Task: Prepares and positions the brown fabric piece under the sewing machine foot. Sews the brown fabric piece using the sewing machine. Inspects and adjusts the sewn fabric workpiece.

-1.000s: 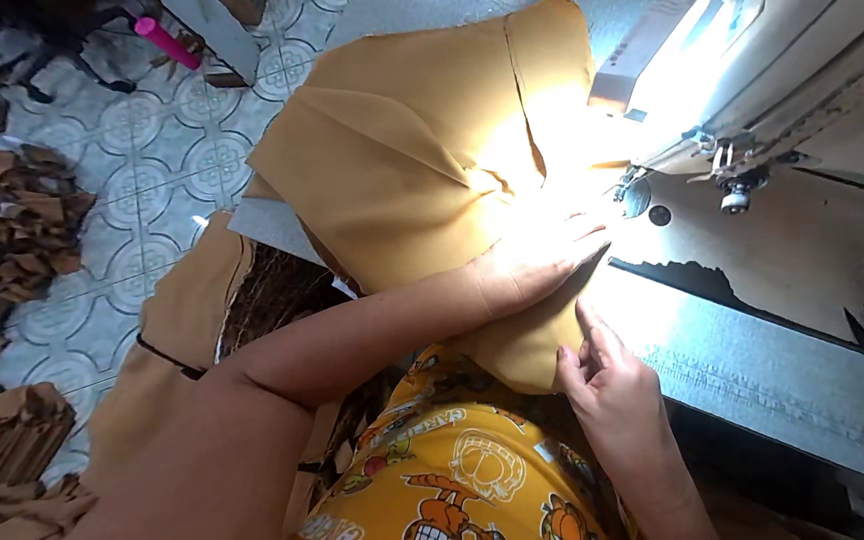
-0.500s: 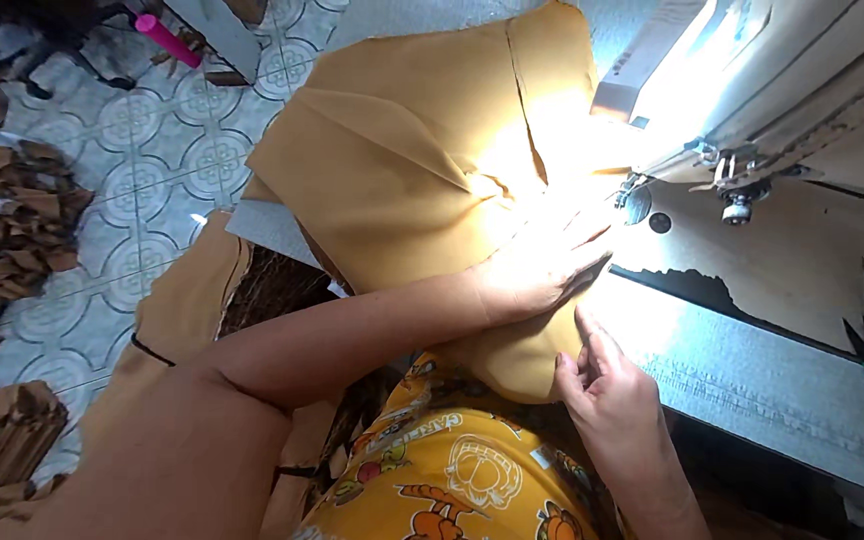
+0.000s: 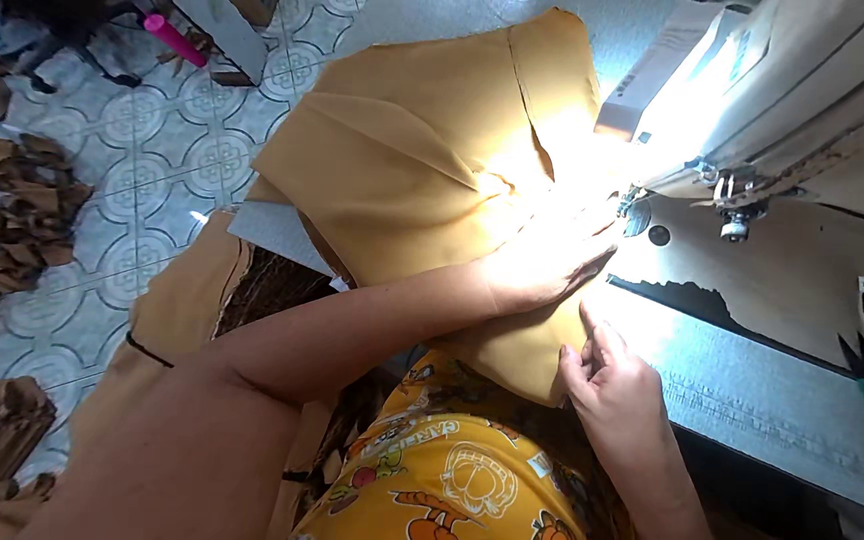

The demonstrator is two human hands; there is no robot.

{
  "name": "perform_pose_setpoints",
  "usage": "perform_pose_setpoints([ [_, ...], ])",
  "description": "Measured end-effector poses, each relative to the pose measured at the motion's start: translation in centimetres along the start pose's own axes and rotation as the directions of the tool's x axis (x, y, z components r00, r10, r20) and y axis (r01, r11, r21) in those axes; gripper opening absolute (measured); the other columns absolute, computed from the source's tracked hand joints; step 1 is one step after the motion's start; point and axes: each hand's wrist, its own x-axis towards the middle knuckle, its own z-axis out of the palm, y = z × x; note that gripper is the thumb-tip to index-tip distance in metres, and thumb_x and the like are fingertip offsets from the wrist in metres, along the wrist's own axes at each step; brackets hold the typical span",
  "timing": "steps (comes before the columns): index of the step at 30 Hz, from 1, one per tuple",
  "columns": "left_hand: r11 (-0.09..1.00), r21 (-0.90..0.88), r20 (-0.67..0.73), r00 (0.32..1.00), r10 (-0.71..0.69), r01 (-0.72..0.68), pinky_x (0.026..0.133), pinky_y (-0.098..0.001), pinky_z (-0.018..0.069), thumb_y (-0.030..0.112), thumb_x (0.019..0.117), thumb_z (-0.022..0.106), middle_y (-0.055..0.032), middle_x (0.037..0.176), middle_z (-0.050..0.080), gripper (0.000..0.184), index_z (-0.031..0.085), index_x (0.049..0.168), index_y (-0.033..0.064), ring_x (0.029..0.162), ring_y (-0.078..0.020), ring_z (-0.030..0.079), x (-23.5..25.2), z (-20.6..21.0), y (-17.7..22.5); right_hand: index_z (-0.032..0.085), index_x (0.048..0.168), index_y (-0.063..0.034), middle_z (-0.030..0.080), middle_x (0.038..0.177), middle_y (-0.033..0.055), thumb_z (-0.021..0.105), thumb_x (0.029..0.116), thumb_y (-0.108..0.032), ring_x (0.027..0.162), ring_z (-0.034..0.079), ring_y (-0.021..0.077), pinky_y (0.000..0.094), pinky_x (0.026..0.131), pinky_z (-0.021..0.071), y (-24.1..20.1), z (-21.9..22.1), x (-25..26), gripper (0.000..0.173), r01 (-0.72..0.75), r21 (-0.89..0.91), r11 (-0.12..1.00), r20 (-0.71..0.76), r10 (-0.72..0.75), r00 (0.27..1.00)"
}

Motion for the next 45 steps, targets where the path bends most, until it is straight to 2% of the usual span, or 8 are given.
perform_pose_setpoints([
  [15,0.999,0.035,0.104,0.995,-0.008,0.004,0.117,-0.0574,0.0301,0.027,0.1071,0.041,-0.0116,0.156,0.05,0.042,0.062,0.14,0.0121,0.148,-0.0354,0.04,1.6,-0.7,-1.3,0.059,0.14,0.0023,0.062,0.071,-0.0003,0.059,0.0935,-0.014,0.055,0.052,0.0021,0.0184,0.053,0.0475,0.1,-0.1,2.0,0.05,-0.062,0.062,0.996,-0.007,0.063,0.998],
  [19,0.995,0.092,0.045,0.998,0.037,-0.041,0.118,-0.0546,0.0306,0.027,0.108,0.042,-0.0126,0.152,0.054,0.039,0.065,0.135,0.0126,0.145,-0.0333,0.044,1.6,-0.8,-1.5,0.06,0.139,0.0015,0.063,0.07,-0.0004,0.059,0.0933,-0.015,0.057,0.054,0.0026,0.019,0.054,0.0488,0.3,0.0,2.4,0.049,-0.053,0.073,0.996,-0.034,0.056,0.998],
  [22,0.997,0.08,0.114,0.993,-0.033,0.024,0.107,-0.0485,0.0459,0.023,0.1054,0.052,-0.012,0.14,0.062,0.033,0.068,0.131,0.0124,0.13,-0.0293,0.058,0.3,-2.0,1.1,0.06,0.139,0.002,0.064,0.072,-0.0004,0.061,0.0929,-0.017,0.057,0.055,0.0031,0.0196,0.054,0.0494,0.0,-0.2,1.7,0.05,-0.047,0.025,0.999,-0.038,0.048,0.998],
  [24,0.993,0.077,0.179,0.979,-0.1,0.088,0.107,-0.049,0.0443,0.022,0.1044,0.054,-0.0114,0.141,0.061,0.035,0.067,0.135,0.0114,0.131,-0.0295,0.056,-0.8,-2.5,2.8,0.063,0.135,0.0037,0.063,0.071,0.0002,0.061,0.0919,-0.018,0.056,0.054,0.0039,0.0194,0.053,0.0477,0.0,-0.1,1.0,0.048,-0.02,-0.012,1.0,-0.051,0.019,0.999],
  [28,0.999,0.015,-0.041,0.998,-0.036,0.037,0.111,-0.0512,0.0433,0.018,0.1005,0.056,-0.0143,0.138,0.064,0.033,0.071,0.128,0.0077,0.134,-0.0328,0.056,-2.3,-0.2,2.4,0.063,0.134,0.0027,0.065,0.071,-0.0008,0.061,0.0914,-0.017,0.056,0.055,0.0023,0.0179,0.053,0.0482,0.3,0.2,0.4,0.047,-0.015,-0.012,1.0,-0.063,0.014,0.998],
  [30,0.999,-0.01,-0.077,0.997,-0.031,0.03,0.111,-0.0503,0.0431,0.017,0.1007,0.055,-0.0147,0.138,0.064,0.033,0.07,0.128,0.0069,0.134,-0.0329,0.056,-2.4,0.4,2.2,0.063,0.135,0.0034,0.064,0.071,-0.0008,0.06,0.0917,-0.016,0.056,0.055,0.0026,0.0181,0.053,0.0485,0.3,0.2,0.4,0.047,-0.017,-0.008,1.0,-0.069,0.017,0.998],
  [41,0.998,-0.012,-0.039,0.997,-0.063,0.063,0.107,-0.0532,0.0463,0.018,0.1003,0.054,-0.0161,0.14,0.062,0.035,0.069,0.13,0.0066,0.135,-0.0339,0.056,-2.2,0.4,2.5,0.064,0.133,0.0033,0.064,0.074,0.002,0.059,0.092,-0.015,0.057,0.054,0.0047,0.0182,0.053,0.0476,0.0,0.1,0.3,0.045,-0.004,-0.071,0.997,-0.09,-0.002,0.996],
  [45,1.0,-0.004,-0.038,0.999,-0.03,0.03,0.111,-0.0519,0.0425,0.017,0.1009,0.052,-0.0156,0.142,0.061,0.038,0.067,0.133,0.0064,0.135,-0.032,0.055,-1.2,0.5,1.4,0.065,0.132,0.0034,0.065,0.073,0.0038,0.06,0.0914,-0.014,0.058,0.055,0.0082,0.0227,0.055,0.0483,0.2,0.0,1.7,0.045,-0.001,-0.088,0.996,-0.102,-0.008,0.995],
])
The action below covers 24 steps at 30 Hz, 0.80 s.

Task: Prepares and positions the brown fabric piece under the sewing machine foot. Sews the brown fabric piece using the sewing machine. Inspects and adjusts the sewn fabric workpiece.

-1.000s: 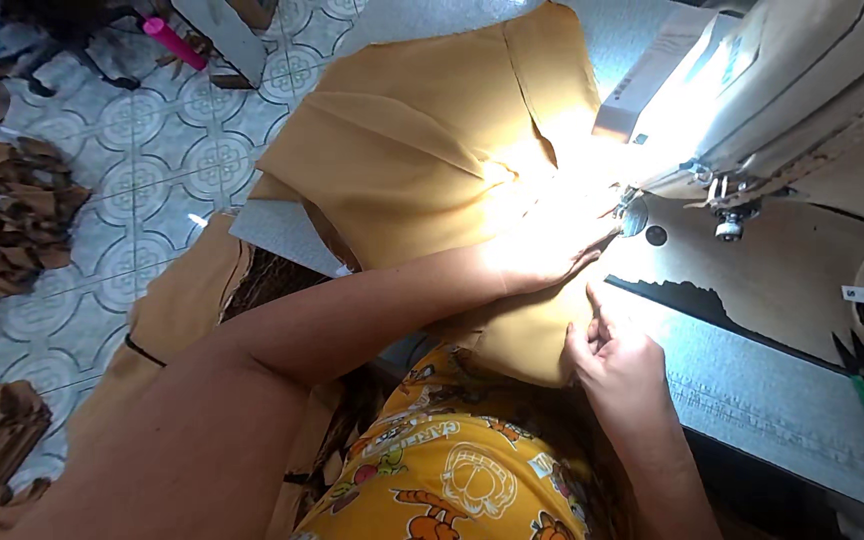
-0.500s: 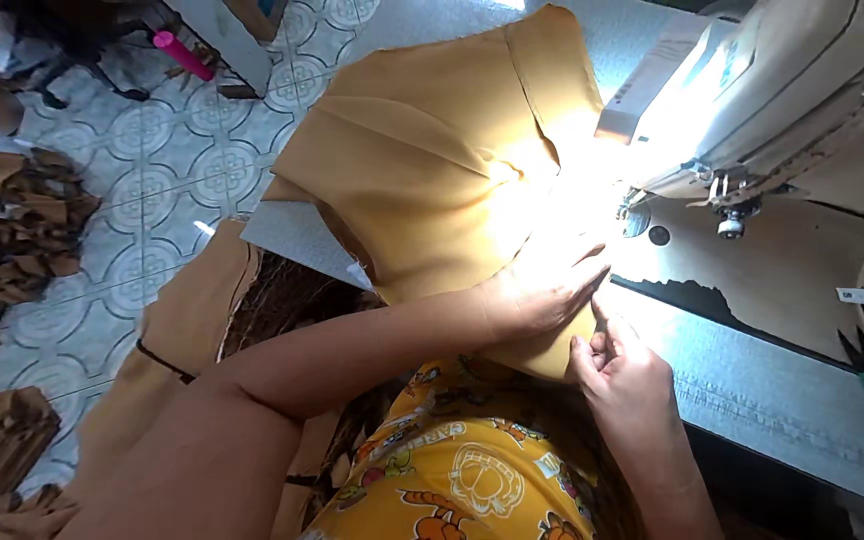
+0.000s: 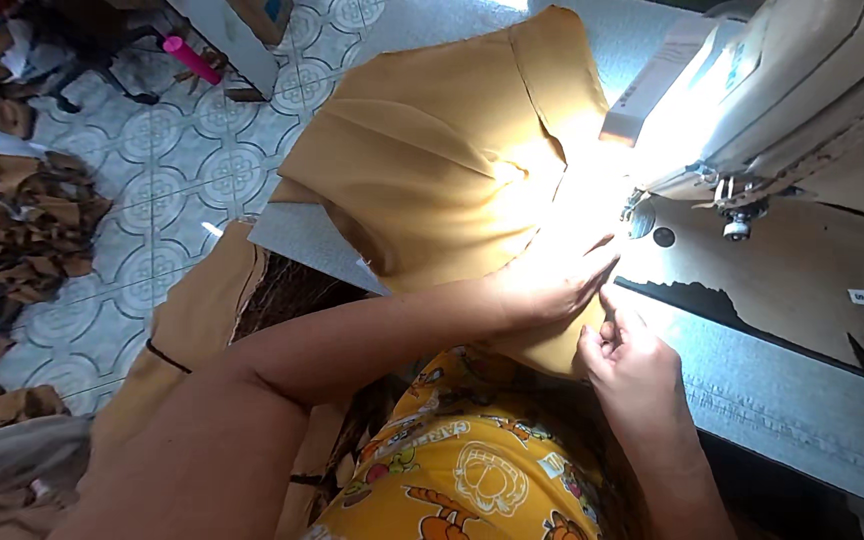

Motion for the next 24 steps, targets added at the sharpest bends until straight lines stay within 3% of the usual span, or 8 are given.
perform_pose_setpoints([
  [5,1.0,-0.003,0.027,1.0,0.011,-0.011,0.112,-0.0519,0.0402,0.016,0.1028,0.049,-0.0151,0.144,0.06,0.038,0.064,0.137,0.0056,0.136,-0.0315,0.054,1.3,-0.4,-0.9,0.063,0.136,0.0012,0.065,0.075,0.0044,0.059,0.0925,-0.014,0.058,0.053,0.0082,0.0241,0.055,0.0471,0.3,0.1,1.4,0.046,-0.025,0.037,0.999,0.001,0.025,1.0],
  [7,1.0,-0.005,0.008,1.0,0.017,-0.017,0.111,-0.049,0.044,0.014,0.1024,0.052,-0.0146,0.137,0.065,0.033,0.069,0.129,0.005,0.133,-0.031,0.057,0.8,-0.9,-0.2,0.065,0.132,-0.0005,0.066,0.076,0.0023,0.058,0.0938,-0.015,0.058,0.055,0.0043,0.02,0.056,0.0479,0.5,0.0,0.8,0.042,-0.006,0.096,0.995,-0.014,0.008,1.0],
  [10,0.998,-0.062,0.003,1.0,0.031,-0.03,0.101,-0.0447,0.0506,0.01,0.1026,0.052,-0.0122,0.129,0.069,0.028,0.072,0.122,0.0043,0.121,-0.0271,0.064,-0.1,-1.3,0.2,0.07,0.121,-0.0028,0.074,0.091,0.0048,0.052,0.095,-0.007,0.071,0.066,0.0044,0.0192,0.065,0.0562,0.9,-0.2,-1.1,0.031,0.174,0.185,0.967,-0.049,-0.167,0.985],
  [12,0.996,-0.086,-0.026,0.999,0.028,-0.03,0.102,-0.048,0.0501,0.007,0.103,0.05,-0.0113,0.131,0.069,0.03,0.072,0.122,0.0053,0.125,-0.0288,0.063,-0.5,-0.8,-0.1,0.074,0.118,-0.0052,0.074,0.091,0.0086,0.055,0.0937,-0.003,0.074,0.067,0.0132,0.0242,0.066,0.0555,1.1,0.0,-2.2,0.031,0.308,0.114,0.944,-0.111,-0.296,0.949],
  [15,0.993,-0.105,-0.094,0.995,0.037,-0.047,0.102,-0.0499,0.0498,0.004,0.1006,0.051,-0.0118,0.128,0.071,0.029,0.075,0.117,0.0057,0.126,-0.0316,0.063,-0.6,0.0,-0.6,0.077,0.115,-0.0103,0.075,0.093,0.0094,0.062,0.0989,-0.013,0.085,0.071,0.022,0.0293,0.069,0.0567,1.7,0.3,-2.9,0.022,0.371,-0.096,0.924,-0.174,-0.383,0.907],
  [19,0.993,-0.104,-0.082,0.995,0.049,-0.057,0.104,-0.0474,0.0495,0.009,0.1033,0.052,-0.012,0.128,0.07,0.026,0.074,0.117,0.0064,0.126,-0.0299,0.063,-0.7,-0.1,-0.8,0.081,0.105,-0.0142,0.076,0.095,0.0085,0.065,0.0991,-0.021,0.089,0.071,0.0243,0.0327,0.074,0.0563,2.3,0.8,-3.1,0.018,0.366,-0.159,0.917,-0.203,-0.393,0.897],
  [24,0.994,-0.101,-0.037,0.998,0.045,-0.049,0.106,-0.0488,0.0474,0.018,0.1034,0.056,-0.0117,0.132,0.069,0.026,0.074,0.12,0.0087,0.129,-0.0302,0.061,-0.6,-0.4,-0.6,0.081,0.102,-0.013,0.073,0.099,0.0131,0.065,0.0966,-0.019,0.088,0.069,0.025,0.0327,0.074,0.0559,2.4,1.2,-3.5,0.018,0.332,-0.141,0.933,-0.226,-0.357,0.907],
])
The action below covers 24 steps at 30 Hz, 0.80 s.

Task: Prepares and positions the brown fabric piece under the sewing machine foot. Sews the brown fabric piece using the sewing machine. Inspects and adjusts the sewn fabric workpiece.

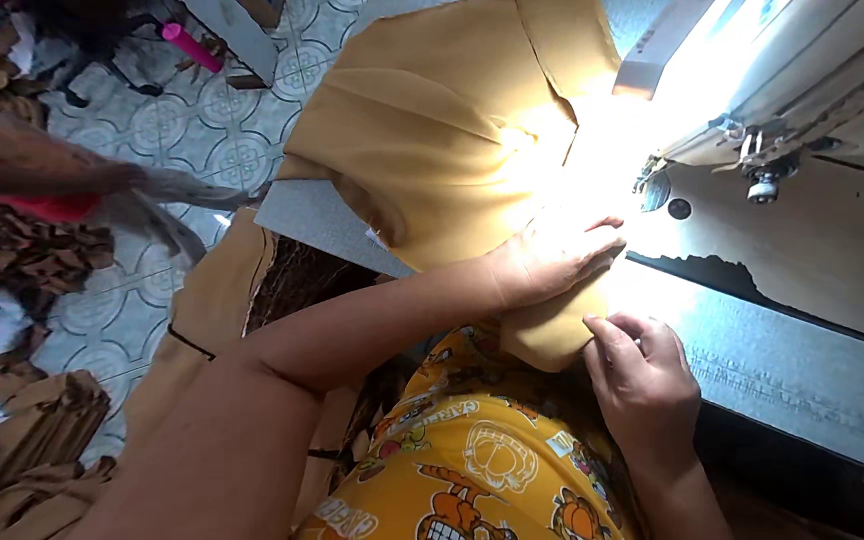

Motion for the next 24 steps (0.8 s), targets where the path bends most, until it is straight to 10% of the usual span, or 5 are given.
perform_pose_setpoints([
  [12,0.995,0.077,0.157,0.986,0.047,-0.06,0.116,-0.0717,0.0244,0.042,0.0973,0.063,-0.0096,0.142,0.062,0.038,0.072,0.129,0.0233,0.145,-0.0381,0.043,-3.3,-2.0,1.2,0.08,0.101,-0.0131,0.077,0.107,0.0064,0.061,0.0973,-0.022,0.093,0.071,0.0252,0.0366,0.075,0.0534,-0.1,-0.3,-1.0,0.021,0.112,-0.101,0.989,0.051,-0.107,0.993],
  [24,0.994,0.076,0.145,0.988,0.06,-0.072,0.111,-0.0631,0.036,0.04,0.0989,0.058,-0.0106,0.141,0.062,0.039,0.07,0.131,0.022,0.139,-0.0375,0.048,0.4,-1.8,-1.9,0.08,0.098,-0.0108,0.078,0.107,0.0065,0.062,0.095,-0.021,0.093,0.072,0.0285,0.0394,0.073,0.0565,1.2,0.8,2.8,0.021,0.129,-0.176,0.976,0.048,-0.123,0.991],
])
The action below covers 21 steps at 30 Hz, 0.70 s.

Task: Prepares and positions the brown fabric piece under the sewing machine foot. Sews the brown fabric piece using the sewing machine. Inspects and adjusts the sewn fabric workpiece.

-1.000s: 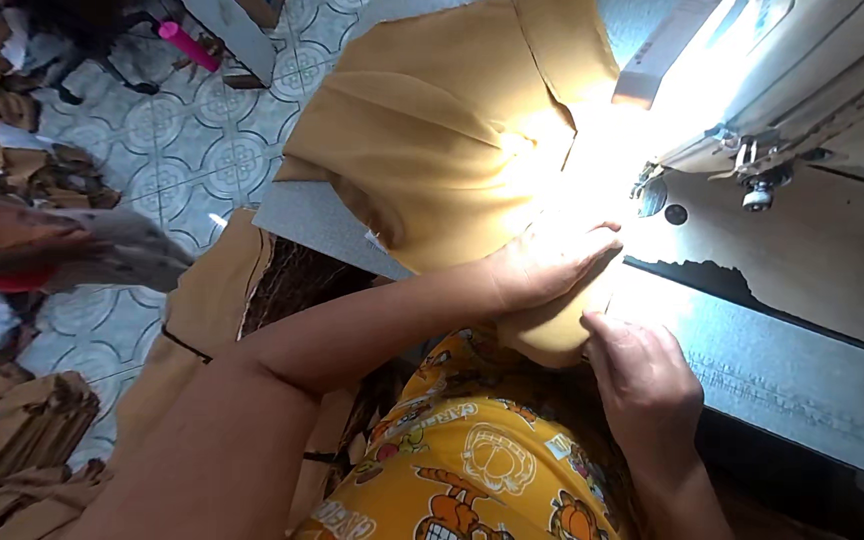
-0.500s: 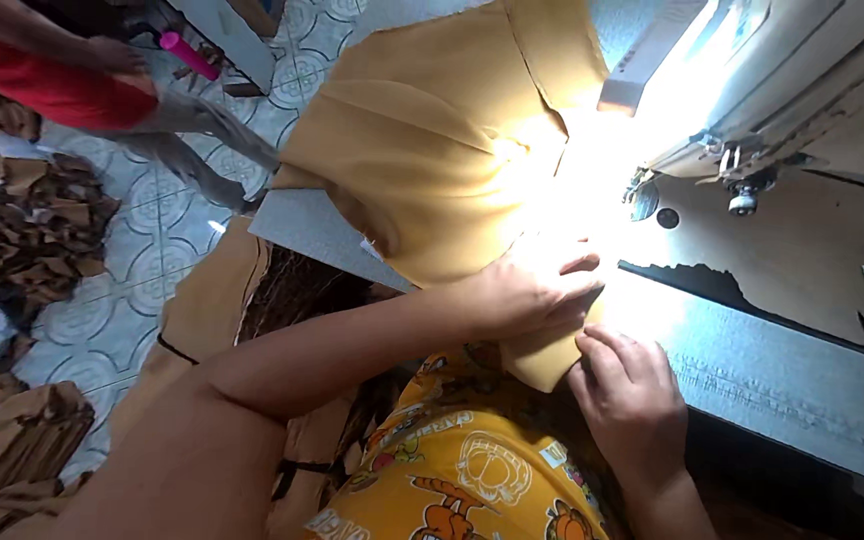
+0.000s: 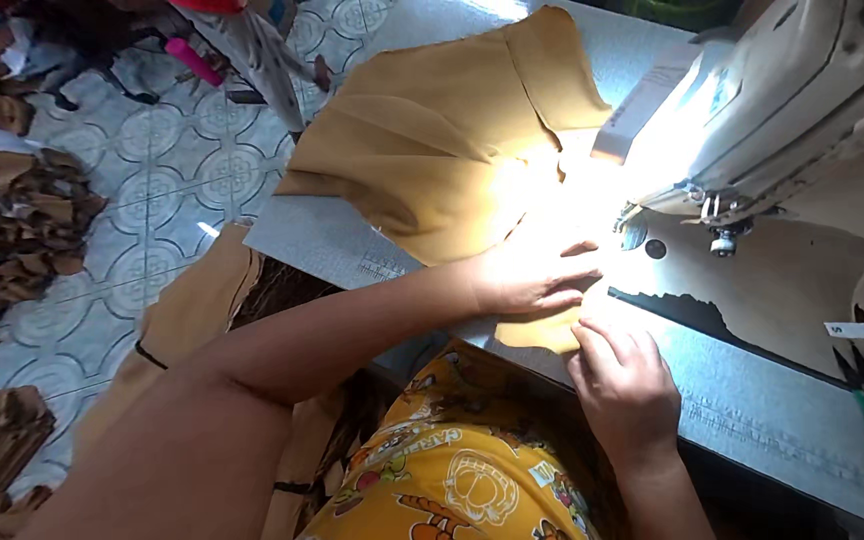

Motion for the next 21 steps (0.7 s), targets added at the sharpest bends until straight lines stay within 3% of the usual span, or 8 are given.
perform_pose_setpoints([
  [3,1.0,-0.017,0.028,0.999,0.023,-0.022,0.108,-0.062,0.0391,0.039,0.1011,0.054,-0.0115,0.144,0.06,0.04,0.068,0.134,0.0217,0.137,-0.0354,0.051,1.4,-0.1,-1.6,0.081,0.097,-0.011,0.078,0.108,0.0062,0.063,0.0947,-0.021,0.097,0.072,0.0288,0.041,0.075,0.0573,0.8,0.9,1.2,0.02,-0.011,0.001,1.0,-0.013,0.011,1.0],
  [6,0.998,-0.047,0.025,0.999,0.041,-0.04,0.11,-0.0607,0.035,0.041,0.1022,0.051,-0.0104,0.144,0.059,0.041,0.067,0.134,0.022,0.136,-0.031,0.052,2.5,0.2,-3.2,0.08,0.097,-0.0101,0.077,0.111,0.006,0.062,0.0954,-0.02,0.095,0.071,0.0286,0.0421,0.075,0.0554,1.4,1.5,2.2,0.021,-0.017,0.011,1.0,-0.024,0.017,1.0],
  [10,0.998,0.02,0.005,0.998,0.065,-0.065,0.111,-0.0641,0.0304,0.044,0.102,0.05,-0.0111,0.144,0.059,0.041,0.068,0.133,0.0238,0.137,-0.0329,0.05,3.0,0.2,-3.7,0.08,0.101,-0.0095,0.076,0.111,0.0093,0.06,0.0963,-0.02,0.1,0.07,0.0323,0.0447,0.079,0.0556,1.2,1.5,2.4,0.023,-0.069,0.017,0.997,-0.017,0.069,0.997],
  [12,0.994,0.087,-0.022,0.997,0.068,-0.066,0.112,-0.0616,0.0351,0.037,0.104,0.051,-0.0131,0.142,0.061,0.037,0.069,0.131,0.0196,0.137,-0.0349,0.052,2.6,-0.2,-2.5,0.08,0.103,-0.0104,0.074,0.105,0.013,0.061,0.095,-0.022,0.096,0.069,0.034,0.0448,0.077,0.055,0.8,1.4,1.7,0.024,-0.111,0.02,0.994,-0.017,0.111,0.994],
  [15,0.998,0.053,-0.086,0.996,-0.017,0.022,0.103,-0.0521,0.0478,0.019,0.1038,0.055,-0.0113,0.135,0.066,0.031,0.071,0.129,0.015,0.126,-0.0301,0.062,1.5,-0.5,0.1,0.081,0.103,-0.0119,0.074,0.103,0.014,0.065,0.0906,-0.023,0.099,0.07,0.0347,0.0466,0.079,0.0566,0.3,1.0,0.8,0.023,-0.139,0.008,0.99,-0.015,0.139,0.99],
  [18,0.999,-0.042,-0.111,0.993,-0.031,0.026,0.108,-0.0531,0.0447,0.018,0.1027,0.055,-0.0111,0.138,0.065,0.031,0.072,0.128,0.0182,0.131,-0.0306,0.059,0.7,0.3,-0.2,0.081,0.102,-0.013,0.074,0.1,0.0129,0.063,0.092,-0.022,0.096,0.07,0.0339,0.0459,0.078,0.0558,0.1,0.7,0.4,0.023,-0.134,0.0,0.991,-0.01,0.134,0.991],
  [21,0.996,-0.09,-0.091,0.996,0.016,-0.024,0.112,-0.0604,0.0381,0.023,0.102,0.057,-0.0127,0.141,0.063,0.027,0.074,0.123,0.0216,0.139,-0.0365,0.051,0.4,0.3,-1.0,0.081,0.103,-0.0143,0.074,0.097,0.0114,0.062,0.0938,-0.022,0.094,0.07,0.0319,0.0436,0.077,0.0545,0.0,0.6,0.1,0.022,-0.128,0.003,0.992,-0.019,0.128,0.992],
])
